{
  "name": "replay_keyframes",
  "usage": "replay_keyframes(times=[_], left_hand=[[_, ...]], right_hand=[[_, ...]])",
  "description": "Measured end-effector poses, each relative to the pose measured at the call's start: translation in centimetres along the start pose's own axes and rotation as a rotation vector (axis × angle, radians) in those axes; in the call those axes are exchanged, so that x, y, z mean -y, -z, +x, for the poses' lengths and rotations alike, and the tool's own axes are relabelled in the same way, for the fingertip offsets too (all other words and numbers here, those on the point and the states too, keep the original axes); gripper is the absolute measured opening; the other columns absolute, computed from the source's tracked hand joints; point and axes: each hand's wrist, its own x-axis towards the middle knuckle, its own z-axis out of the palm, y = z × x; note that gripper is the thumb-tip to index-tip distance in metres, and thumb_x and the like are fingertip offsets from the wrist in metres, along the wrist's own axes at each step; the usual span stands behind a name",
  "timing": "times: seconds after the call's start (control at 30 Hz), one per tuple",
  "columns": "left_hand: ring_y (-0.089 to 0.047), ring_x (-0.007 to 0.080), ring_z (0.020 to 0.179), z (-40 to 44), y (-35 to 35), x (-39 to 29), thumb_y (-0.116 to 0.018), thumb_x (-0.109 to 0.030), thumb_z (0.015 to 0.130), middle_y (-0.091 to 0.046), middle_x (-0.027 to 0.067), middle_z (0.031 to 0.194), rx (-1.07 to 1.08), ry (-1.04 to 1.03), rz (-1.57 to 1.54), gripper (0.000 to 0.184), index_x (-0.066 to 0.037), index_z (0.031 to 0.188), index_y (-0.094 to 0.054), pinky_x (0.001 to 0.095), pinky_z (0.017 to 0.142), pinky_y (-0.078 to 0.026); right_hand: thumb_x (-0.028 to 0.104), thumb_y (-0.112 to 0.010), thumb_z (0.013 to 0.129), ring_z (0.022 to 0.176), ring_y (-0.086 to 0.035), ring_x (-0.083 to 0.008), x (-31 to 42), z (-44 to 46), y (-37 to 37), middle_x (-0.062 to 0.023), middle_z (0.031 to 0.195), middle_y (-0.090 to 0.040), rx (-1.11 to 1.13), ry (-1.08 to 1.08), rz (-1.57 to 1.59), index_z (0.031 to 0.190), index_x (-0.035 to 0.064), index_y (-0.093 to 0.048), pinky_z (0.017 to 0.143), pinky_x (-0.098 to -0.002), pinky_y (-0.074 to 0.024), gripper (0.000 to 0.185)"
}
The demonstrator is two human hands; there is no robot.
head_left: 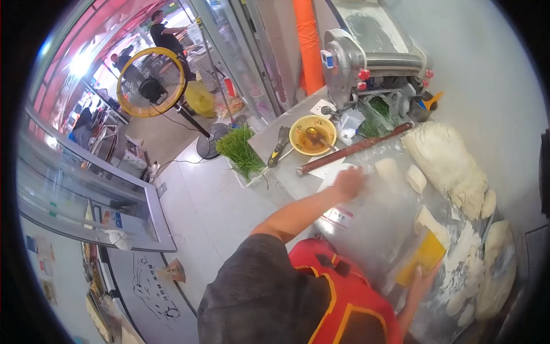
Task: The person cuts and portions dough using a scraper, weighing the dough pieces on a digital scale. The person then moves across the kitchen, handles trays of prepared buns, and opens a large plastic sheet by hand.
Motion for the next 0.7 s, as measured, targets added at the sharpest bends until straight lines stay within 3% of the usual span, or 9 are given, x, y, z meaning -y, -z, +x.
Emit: replay_keyframes(times=[0.1, 0.2, 0.27, 0.3, 0.37, 0.4, 0.5, 0.63, 0.7], left_hand=[[-0.05, 0.0322, 0.112, 2.6, -5.1, -2.3, -0.063, -0.025, 0.077, -0.049, 0.0126, 0.127, -0.101, -0.062, -0.252, 0.038, -0.02, 0.114, -0.059, 0.0442, 0.089, -0.045], [-0.048, 0.0333, 0.115, 4.3, -10.3, -5.1, -0.064, -0.024, 0.077, -0.041, 0.0157, 0.136, -0.164, -0.292, -0.172, 0.043, -0.015, 0.118, -0.057, 0.0426, 0.098, -0.038], [-0.047, 0.0342, 0.116, 6.0, -14.0, -5.6, -0.064, -0.021, 0.077, -0.051, 0.02, 0.122, 0.06, -0.26, -0.212, 0.044, -0.007, 0.117, -0.057, 0.0412, 0.101, -0.035], [-0.048, 0.0346, 0.113, 5.8, -15.8, -5.2, -0.059, -0.019, 0.08, -0.054, 0.0206, 0.115, 0.022, -0.305, -0.16, 0.04, -0.006, 0.118, -0.055, 0.0404, 0.101, -0.036], [-0.028, 0.0348, 0.133, 4.7, -10.8, -8.5, -0.05, -0.024, 0.086, -0.038, 0.0203, 0.138, 0.215, -0.078, -0.084, 0.048, -0.008, 0.131, -0.045, 0.054, 0.107, -0.022], [-0.03, 0.0306, 0.134, 4.8, -11.8, -8.6, -0.052, -0.027, 0.086, -0.038, 0.0145, 0.14, 0.118, -0.143, 0.126, 0.046, -0.015, 0.131, -0.047, 0.0585, 0.107, -0.015], [-0.033, 0.0353, 0.13, 6.5, -10.8, -10.8, -0.06, -0.029, 0.083, -0.04, 0.0211, 0.136, 0.051, -0.397, -0.016, 0.057, -0.004, 0.131, -0.043, 0.0466, 0.108, -0.025], [-0.035, 0.037, 0.128, 8.6, -14.0, -15.8, -0.065, -0.029, 0.08, -0.041, 0.0227, 0.135, 0.202, -0.477, -0.241, 0.064, 0.0, 0.131, -0.04, 0.0418, 0.106, -0.03], [-0.036, 0.0368, 0.127, 9.6, -15.8, -17.6, -0.067, -0.03, 0.079, -0.042, 0.0228, 0.134, 0.21, -0.531, -0.223, 0.066, 0.0, 0.131, -0.04, 0.0418, 0.106, -0.03]], right_hand=[[0.013, -0.055, 0.083, 0.131, -0.034, -0.0298, -0.3, -0.3, 0.8, -0.0181, 0.145, -0.031, 0.001, -0.063, -0.069, 0.144, 0.0022, -0.022, 0.107, -0.036, -0.0268, 0.07], [0.011, -0.055, 0.081, 0.131, -0.035, -0.0299, 0.5, -0.2, 1.1, -0.0188, 0.144, -0.033, -0.019, -0.099, -0.072, 0.143, 0.002, -0.024, 0.107, -0.0355, -0.0274, 0.07], [0.009, -0.055, 0.081, 0.131, -0.034, -0.0306, 1.0, -0.1, 1.5, -0.0193, 0.143, -0.033, -0.029, -0.084, -0.031, 0.143, 0.0016, -0.024, 0.107, -0.0359, -0.0269, 0.07], [0.008, -0.055, 0.08, 0.131, -0.033, -0.0311, 1.3, -0.3, 2.0, -0.0195, 0.143, -0.033, -0.027, -0.076, -0.026, 0.143, 0.0014, -0.023, 0.108, -0.0361, -0.0263, 0.07], [0.003, -0.053, 0.083, 0.13, -0.036, -0.0327, 1.9, -0.8, 2.9, -0.0213, 0.143, -0.032, -0.075, -0.096, -0.159, 0.143, 0.0028, -0.022, 0.106, -0.0363, -0.0296, 0.067], [0.004, -0.052, 0.084, 0.125, -0.041, -0.0349, 1.2, -0.9, 3.3, -0.0228, 0.139, -0.037, -0.115, -0.077, -0.206, 0.144, 0.0047, -0.02, 0.102, -0.0378, -0.0334, 0.068], [0.006, -0.051, 0.085, 0.109, -0.053, -0.0407, -0.5, -0.8, 3.5, -0.0267, 0.125, -0.048, -0.133, -0.069, -0.335, 0.146, 0.0107, -0.015, 0.091, -0.0428, -0.0427, 0.071], [0.007, -0.051, 0.084, 0.102, -0.055, -0.039, 2.1, 3.3, 2.8, -0.0256, 0.116, -0.054, 0.027, -0.287, -0.319, 0.145, 0.0088, -0.018, 0.087, -0.0473, -0.0421, 0.069], [0.006, -0.049, 0.085, 0.089, -0.059, -0.0411, 2.4, 5.7, 1.7, -0.0265, 0.103, -0.058, 0.076, -0.284, -0.4, 0.146, 0.013, -0.015, 0.077, -0.0491, -0.0447, 0.07]])
